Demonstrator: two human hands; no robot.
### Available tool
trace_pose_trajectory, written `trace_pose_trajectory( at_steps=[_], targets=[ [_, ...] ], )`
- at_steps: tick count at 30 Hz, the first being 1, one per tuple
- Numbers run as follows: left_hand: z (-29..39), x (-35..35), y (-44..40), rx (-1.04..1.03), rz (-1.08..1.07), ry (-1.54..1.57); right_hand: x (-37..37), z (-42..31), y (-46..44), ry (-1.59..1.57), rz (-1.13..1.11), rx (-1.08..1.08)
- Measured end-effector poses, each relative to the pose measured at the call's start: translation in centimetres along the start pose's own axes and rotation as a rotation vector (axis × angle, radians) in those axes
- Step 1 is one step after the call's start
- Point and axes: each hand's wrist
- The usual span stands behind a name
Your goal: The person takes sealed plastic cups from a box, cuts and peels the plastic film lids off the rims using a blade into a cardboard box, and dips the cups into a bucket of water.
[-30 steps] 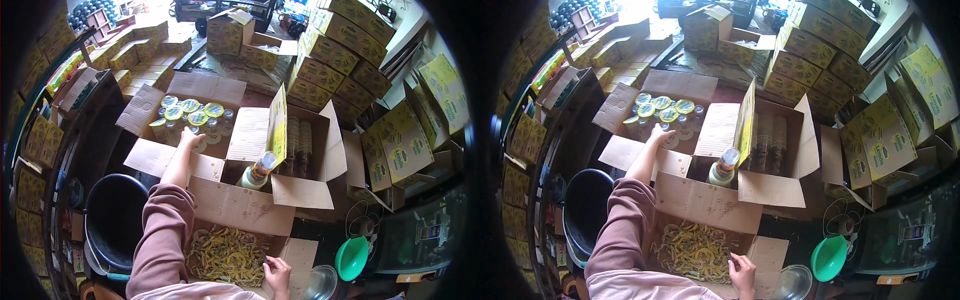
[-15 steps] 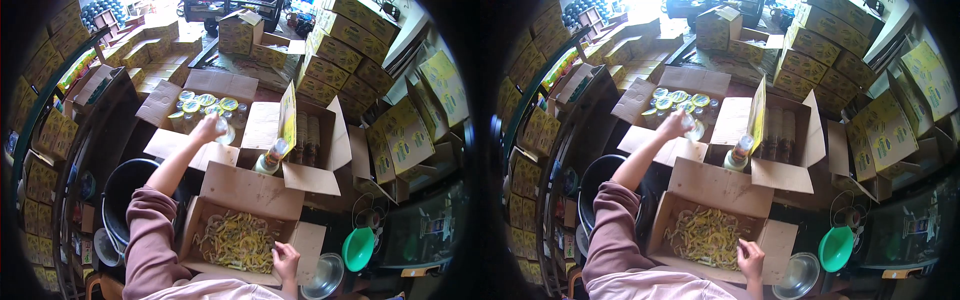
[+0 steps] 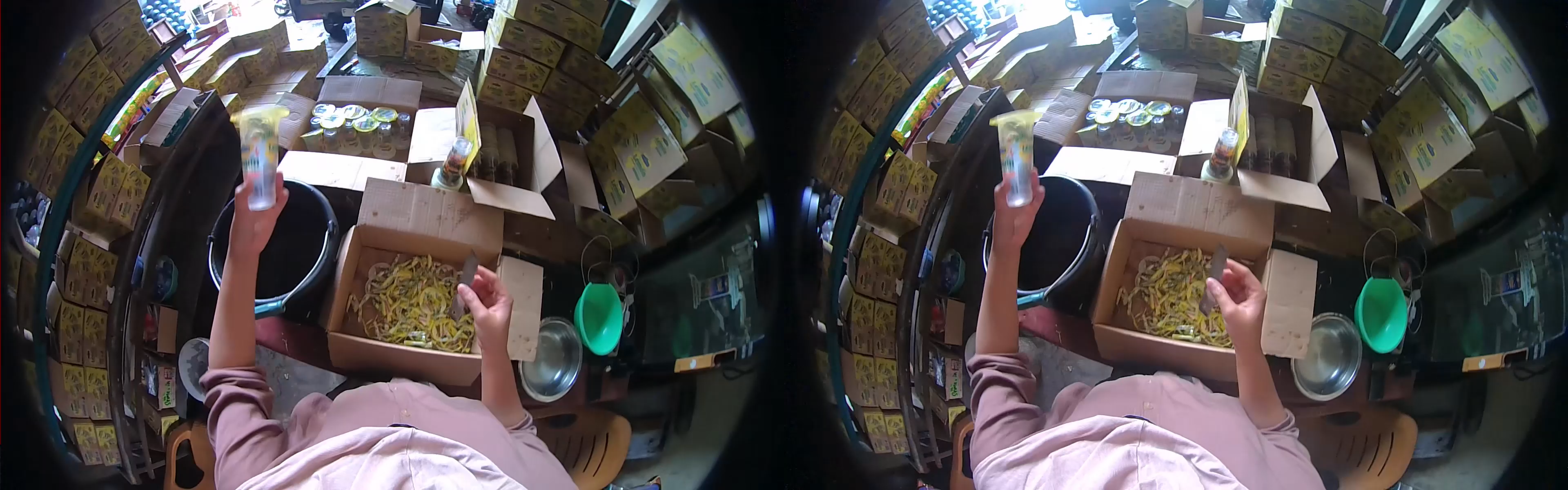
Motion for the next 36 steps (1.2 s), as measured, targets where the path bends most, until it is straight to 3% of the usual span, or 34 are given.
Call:
trace_pose_trajectory(
  at_steps=[3,4,7,11,13,14,17,21,27,36],
  targets=[
    [0.6,0.5,4.7,-0.045,-0.137,-0.362,-1.7,-0.9,0.5,-0.075,-0.072,0.011],
    [0.4,0.5,6.1,-0.004,-0.087,-0.377,-2.4,-0.9,0.5,-0.095,-0.104,0.013],
    [-1.3,1.7,7.8,-0.006,-0.215,-0.124,-4.1,-0.2,-0.1,-0.024,-0.165,0.017],
    [-1.6,4.2,8.2,-0.024,0.004,-0.097,-8.8,-1.1,-1.2,0.116,-0.323,0.082],
    [-1.4,4.6,7.4,-0.072,0.297,-0.419,-11.7,-1.7,-1.9,0.196,-0.399,0.113],
    [-1.7,5.4,7.2,-0.188,0.284,-0.712,-13.0,-1.9,-2.4,0.239,-0.436,0.132],
    [-2.8,6.6,7.4,-0.21,0.203,-0.94,-16.4,-1.8,-3.7,0.351,-0.596,0.362],
    [-3.7,6.0,7.9,-0.206,0.178,-0.943,-19.8,-1.3,-4.5,0.564,-0.74,0.486],
    [-3.4,5.8,8.3,-0.2,0.094,-0.944,-23.4,1.3,-5.1,0.668,-0.825,0.598],
    [-3.1,5.0,8.3,-0.144,0.159,-1.037,-24.4,2.6,-5.2,0.706,-0.921,0.689]
  ],
)
Point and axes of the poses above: each hand's wrist, its own y-axis away from the middle knuckle, its own x-axis out of the back of the hand, z = x × y, and after that the axes turned 7 degrees about -y, right-handed
